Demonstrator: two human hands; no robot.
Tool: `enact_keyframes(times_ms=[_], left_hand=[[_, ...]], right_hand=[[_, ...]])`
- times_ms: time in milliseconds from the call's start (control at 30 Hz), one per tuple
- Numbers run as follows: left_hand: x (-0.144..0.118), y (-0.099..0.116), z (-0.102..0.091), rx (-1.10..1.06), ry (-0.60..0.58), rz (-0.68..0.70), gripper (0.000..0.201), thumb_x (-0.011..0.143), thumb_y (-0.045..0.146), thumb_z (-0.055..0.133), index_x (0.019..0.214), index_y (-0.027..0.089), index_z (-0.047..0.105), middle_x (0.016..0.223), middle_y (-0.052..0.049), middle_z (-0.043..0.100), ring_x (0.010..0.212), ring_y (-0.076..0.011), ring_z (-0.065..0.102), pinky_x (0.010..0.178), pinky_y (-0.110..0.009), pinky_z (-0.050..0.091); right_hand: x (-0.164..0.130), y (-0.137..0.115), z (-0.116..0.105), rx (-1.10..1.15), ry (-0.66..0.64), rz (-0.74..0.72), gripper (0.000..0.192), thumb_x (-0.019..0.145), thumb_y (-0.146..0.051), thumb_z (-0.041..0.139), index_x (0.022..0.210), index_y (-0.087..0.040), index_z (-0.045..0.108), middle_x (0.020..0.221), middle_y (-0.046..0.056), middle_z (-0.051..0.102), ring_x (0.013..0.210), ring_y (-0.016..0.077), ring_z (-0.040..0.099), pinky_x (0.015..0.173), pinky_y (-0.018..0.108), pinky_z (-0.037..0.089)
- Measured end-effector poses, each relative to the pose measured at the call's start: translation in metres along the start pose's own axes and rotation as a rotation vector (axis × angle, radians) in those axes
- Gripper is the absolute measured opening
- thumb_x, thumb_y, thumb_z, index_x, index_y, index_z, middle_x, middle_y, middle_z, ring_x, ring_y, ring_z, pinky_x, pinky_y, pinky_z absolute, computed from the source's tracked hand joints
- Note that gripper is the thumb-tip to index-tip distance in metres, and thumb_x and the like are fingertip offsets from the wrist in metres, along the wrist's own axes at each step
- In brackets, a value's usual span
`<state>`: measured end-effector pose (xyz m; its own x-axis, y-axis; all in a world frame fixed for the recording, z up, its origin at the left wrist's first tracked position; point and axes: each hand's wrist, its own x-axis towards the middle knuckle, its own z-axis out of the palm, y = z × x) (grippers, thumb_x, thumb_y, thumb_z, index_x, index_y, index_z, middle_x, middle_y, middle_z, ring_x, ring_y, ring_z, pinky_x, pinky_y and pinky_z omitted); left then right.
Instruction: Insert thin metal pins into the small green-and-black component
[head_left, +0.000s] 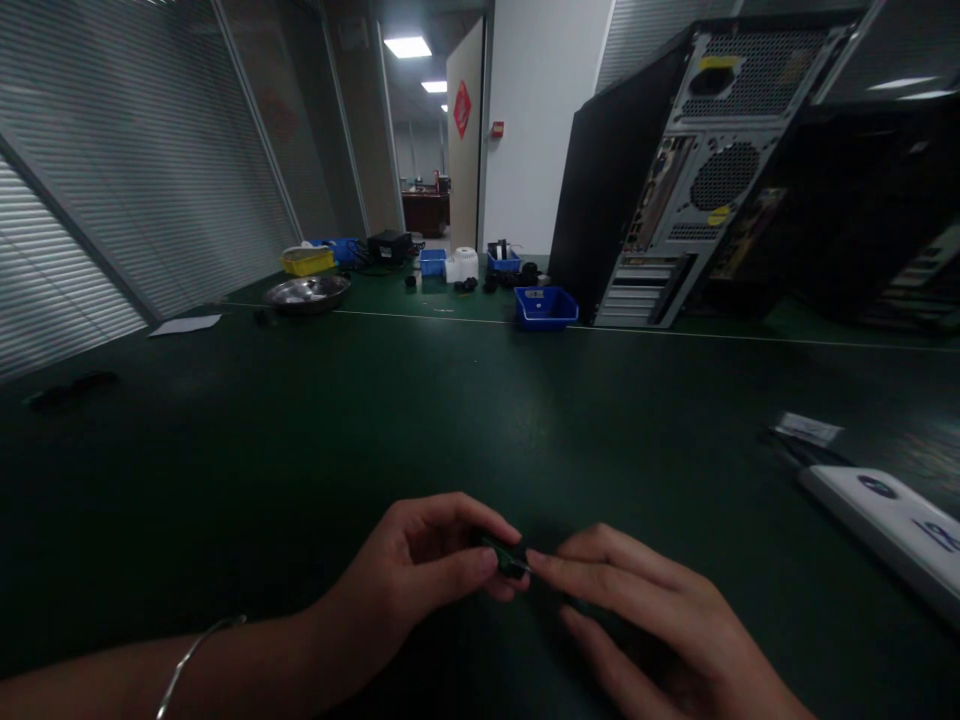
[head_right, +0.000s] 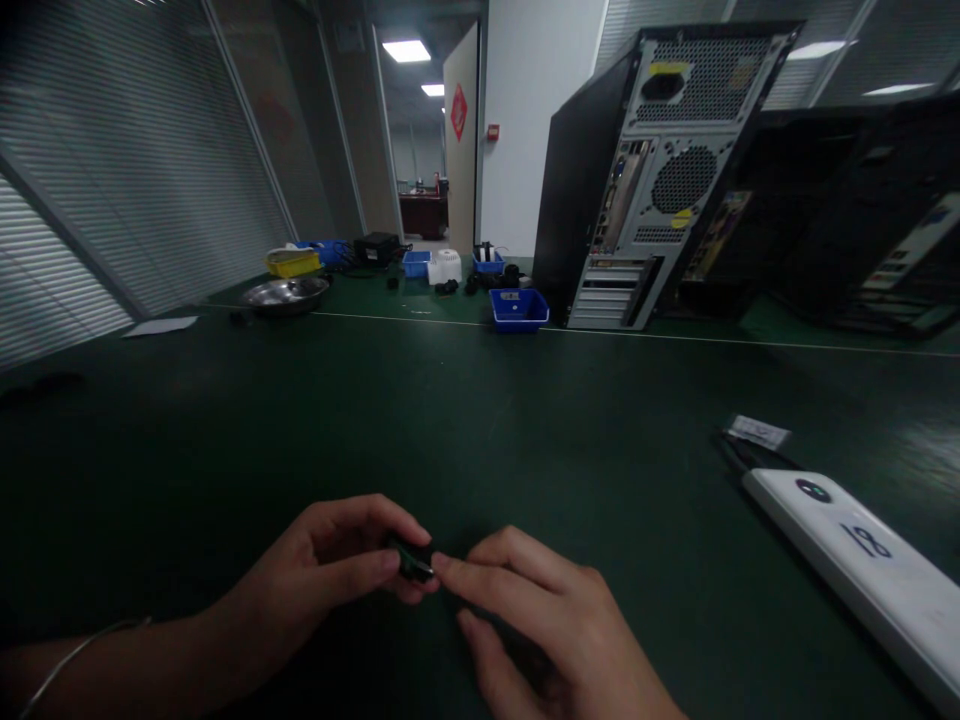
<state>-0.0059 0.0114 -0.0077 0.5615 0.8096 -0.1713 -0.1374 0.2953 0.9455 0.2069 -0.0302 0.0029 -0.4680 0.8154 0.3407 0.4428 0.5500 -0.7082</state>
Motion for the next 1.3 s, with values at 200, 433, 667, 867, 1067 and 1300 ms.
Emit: enact_keyframes(times_ms=[200,433,667,867,1067,1300], left_hand=[[0.0011,-0.0035,-0.0032,-0.018,0.000,-0.011,0.018,0.078,0.023,0.067,0.093,0.014,0.068,0.087,-0.007,0.073,0.081,-0.0172,0.068,0.079,-0.029,0.051],[0.0022,0.0001,0.0004,-0.018,0.019,-0.018,0.021,0.079,0.022,0.066,0.099,0.014,0.066,0.091,-0.009,0.074,0.086,-0.0198,0.068,0.080,-0.031,0.052],[0.0018,-0.0041,-0.0023,-0.030,0.021,-0.006,0.018,0.080,0.021,0.065,0.095,0.013,0.068,0.088,-0.009,0.074,0.084,-0.0190,0.068,0.080,-0.030,0.051],[0.0036,-0.0044,-0.0042,-0.038,0.068,-0.004,0.014,0.077,0.020,0.067,0.090,0.013,0.069,0.083,-0.008,0.074,0.079,-0.0178,0.068,0.077,-0.029,0.050],[0.0007,-0.0021,-0.0020,-0.050,0.057,-0.016,0.013,0.075,0.020,0.069,0.087,0.014,0.070,0.080,-0.006,0.074,0.078,-0.0163,0.068,0.077,-0.027,0.050],[0.0025,-0.0001,0.0018,-0.065,0.056,-0.048,0.024,0.073,0.019,0.072,0.096,0.016,0.067,0.090,-0.005,0.074,0.086,-0.0166,0.068,0.084,-0.028,0.050]], right_hand=[[0.0006,-0.0003,-0.0010,-0.030,-0.024,-0.026,0.042,0.083,-0.006,0.052,0.119,-0.026,0.060,0.092,0.005,0.065,0.077,0.0136,0.065,0.066,0.020,0.056],[0.0004,-0.0002,-0.0026,-0.094,-0.002,-0.027,0.041,0.084,-0.007,0.050,0.120,-0.025,0.059,0.094,0.005,0.065,0.078,0.0138,0.065,0.067,0.020,0.057],[0.0017,0.0028,-0.0033,-0.098,0.005,-0.039,0.042,0.084,-0.006,0.050,0.120,-0.025,0.057,0.094,0.005,0.064,0.078,0.0133,0.065,0.067,0.019,0.056],[-0.0005,0.0008,-0.0021,-0.101,0.028,-0.055,0.042,0.083,-0.006,0.052,0.119,-0.025,0.058,0.094,0.004,0.065,0.079,0.0134,0.065,0.067,0.018,0.056],[-0.0012,0.0004,-0.0026,-0.103,0.048,-0.076,0.041,0.082,-0.006,0.052,0.118,-0.025,0.058,0.094,0.003,0.065,0.080,0.0134,0.066,0.069,0.018,0.056],[0.0004,0.0032,-0.0016,-0.111,0.070,-0.073,0.042,0.081,-0.007,0.054,0.119,-0.025,0.059,0.094,0.004,0.066,0.081,0.0140,0.066,0.068,0.018,0.056]])
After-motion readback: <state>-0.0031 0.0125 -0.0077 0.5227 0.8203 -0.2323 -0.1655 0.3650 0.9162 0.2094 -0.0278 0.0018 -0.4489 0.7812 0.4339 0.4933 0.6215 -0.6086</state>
